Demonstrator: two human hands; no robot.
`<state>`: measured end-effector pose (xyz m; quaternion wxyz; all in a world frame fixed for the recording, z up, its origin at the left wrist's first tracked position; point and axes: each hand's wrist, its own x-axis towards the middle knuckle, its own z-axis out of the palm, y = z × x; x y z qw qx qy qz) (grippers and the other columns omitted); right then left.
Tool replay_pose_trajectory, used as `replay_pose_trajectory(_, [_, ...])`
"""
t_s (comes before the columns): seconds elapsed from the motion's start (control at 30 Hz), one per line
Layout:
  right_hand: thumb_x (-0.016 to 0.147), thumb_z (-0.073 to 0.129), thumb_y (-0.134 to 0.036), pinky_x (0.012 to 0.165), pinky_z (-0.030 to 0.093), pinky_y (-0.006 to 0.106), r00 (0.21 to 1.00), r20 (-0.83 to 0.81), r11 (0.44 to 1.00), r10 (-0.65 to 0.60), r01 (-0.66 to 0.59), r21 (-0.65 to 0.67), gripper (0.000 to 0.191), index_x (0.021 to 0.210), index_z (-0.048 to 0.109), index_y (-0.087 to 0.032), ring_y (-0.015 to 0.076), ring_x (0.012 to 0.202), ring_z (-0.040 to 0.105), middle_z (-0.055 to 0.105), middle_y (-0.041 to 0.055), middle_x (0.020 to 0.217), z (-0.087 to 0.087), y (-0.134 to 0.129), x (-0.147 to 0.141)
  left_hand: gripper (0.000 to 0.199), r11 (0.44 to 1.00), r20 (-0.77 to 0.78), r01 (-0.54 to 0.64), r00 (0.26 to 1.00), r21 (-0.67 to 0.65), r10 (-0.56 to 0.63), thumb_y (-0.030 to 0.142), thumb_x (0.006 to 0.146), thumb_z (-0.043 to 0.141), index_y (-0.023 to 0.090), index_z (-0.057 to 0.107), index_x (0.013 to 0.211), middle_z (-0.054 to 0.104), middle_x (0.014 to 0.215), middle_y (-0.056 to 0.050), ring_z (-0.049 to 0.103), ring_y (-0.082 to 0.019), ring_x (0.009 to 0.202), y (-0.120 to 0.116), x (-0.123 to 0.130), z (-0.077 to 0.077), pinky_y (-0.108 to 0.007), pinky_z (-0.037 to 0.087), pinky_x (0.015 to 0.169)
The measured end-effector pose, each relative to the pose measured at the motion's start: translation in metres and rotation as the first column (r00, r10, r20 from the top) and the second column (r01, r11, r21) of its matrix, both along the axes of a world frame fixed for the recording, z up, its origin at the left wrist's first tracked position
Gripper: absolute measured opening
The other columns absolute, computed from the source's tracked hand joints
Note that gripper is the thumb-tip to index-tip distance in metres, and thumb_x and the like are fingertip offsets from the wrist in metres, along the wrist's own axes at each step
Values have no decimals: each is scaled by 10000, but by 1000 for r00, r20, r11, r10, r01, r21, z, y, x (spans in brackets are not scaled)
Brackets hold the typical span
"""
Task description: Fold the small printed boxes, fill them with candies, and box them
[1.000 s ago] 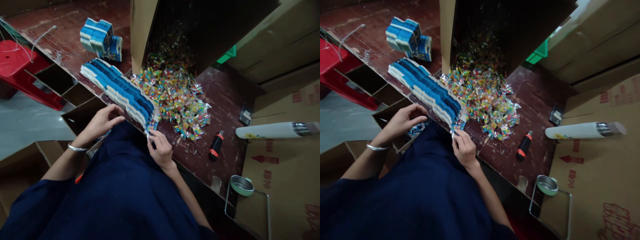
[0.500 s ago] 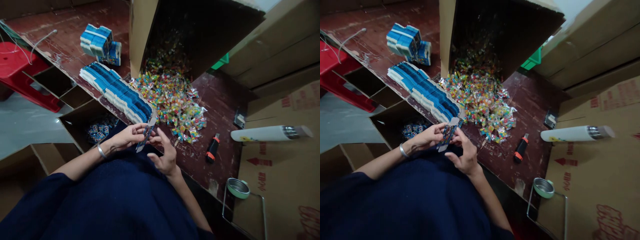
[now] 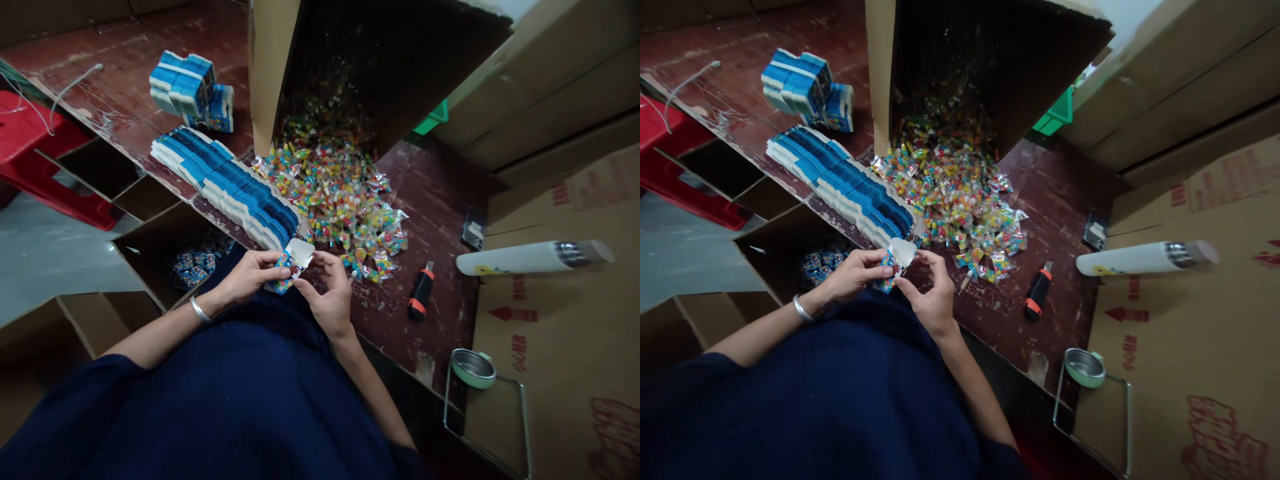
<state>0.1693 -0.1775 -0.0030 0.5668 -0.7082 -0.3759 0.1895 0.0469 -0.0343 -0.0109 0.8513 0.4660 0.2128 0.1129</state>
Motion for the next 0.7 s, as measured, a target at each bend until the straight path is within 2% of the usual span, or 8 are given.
replay_pose_trajectory(0.1, [886,750,-433,707,570,297,993,-114,999,-36,35,-11,256,989,654,-219,168,759,692,734,25,908,-11,3,-10,361,987,7,-162,987,18,162,415,636,935,131,789,804,735,777,-37,634,-135,693,-9,6,-2,-250,528,690])
replay_pose_trajectory(0.17, [906,724,-428,659,538,278,987,-117,994,-107,108,3,239,856,647,-208,145,675,644,699,-4,784,-15,7,-13,345,966,7,-245,969,84,245,406,661,919,133,759,798,730,765,-31,649,-140,692,-14,8,-5,-257,555,697])
replay_pose_trajectory(0.23, [910,717,-423,646,528,270,983,-99,987,-155,158,30,229,864,668,-205,140,664,627,691,-9,767,-17,11,-13,379,920,48,-347,938,182,344,356,687,906,153,747,966,737,848,-28,688,-153,753,-19,7,-8,-263,588,734])
replay_pose_trajectory(0.3, [907,722,-416,661,547,274,981,-80,980,-176,182,77,245,1045,697,-215,150,708,652,710,3,834,-19,15,-12,575,875,104,-409,912,258,396,293,699,898,198,679,1222,734,977,-30,717,-154,806,-22,5,-11,-266,612,767])
replay_pose_trajectory(0.37, [903,730,-400,700,573,288,982,-31,973,-189,191,127,367,1225,662,-238,161,775,681,722,21,938,-21,18,-10,712,871,135,-382,924,310,358,257,721,880,225,597,1373,728,1079,-46,735,-155,831,-24,2,-14,-271,624,786])
replay_pose_trajectory(0.47, [925,709,-377,779,590,323,986,71,978,-152,139,158,388,1289,638,-259,177,859,696,713,46,1044,-26,18,-7,652,901,143,-266,963,342,230,256,781,833,204,602,1388,731,1198,-90,744,-192,945,-21,-2,-14,-302,626,856])
replay_pose_trajectory(0.63, [969,642,-336,779,565,325,966,227,981,-124,86,172,107,1006,675,-242,176,853,664,677,24,934,-25,14,-1,406,937,109,-61,994,344,24,225,819,788,161,692,1208,748,1137,-94,722,-207,989,-5,-5,-7,-314,604,876])
replay_pose_trajectory(0.7, [967,642,-328,833,560,343,965,237,981,-114,72,180,123,894,650,-229,188,930,664,674,40,991,-23,15,0,343,928,86,-13,996,372,-21,201,824,772,157,690,1154,733,1073,-77,707,-184,940,-1,-6,-4,-296,594,843])
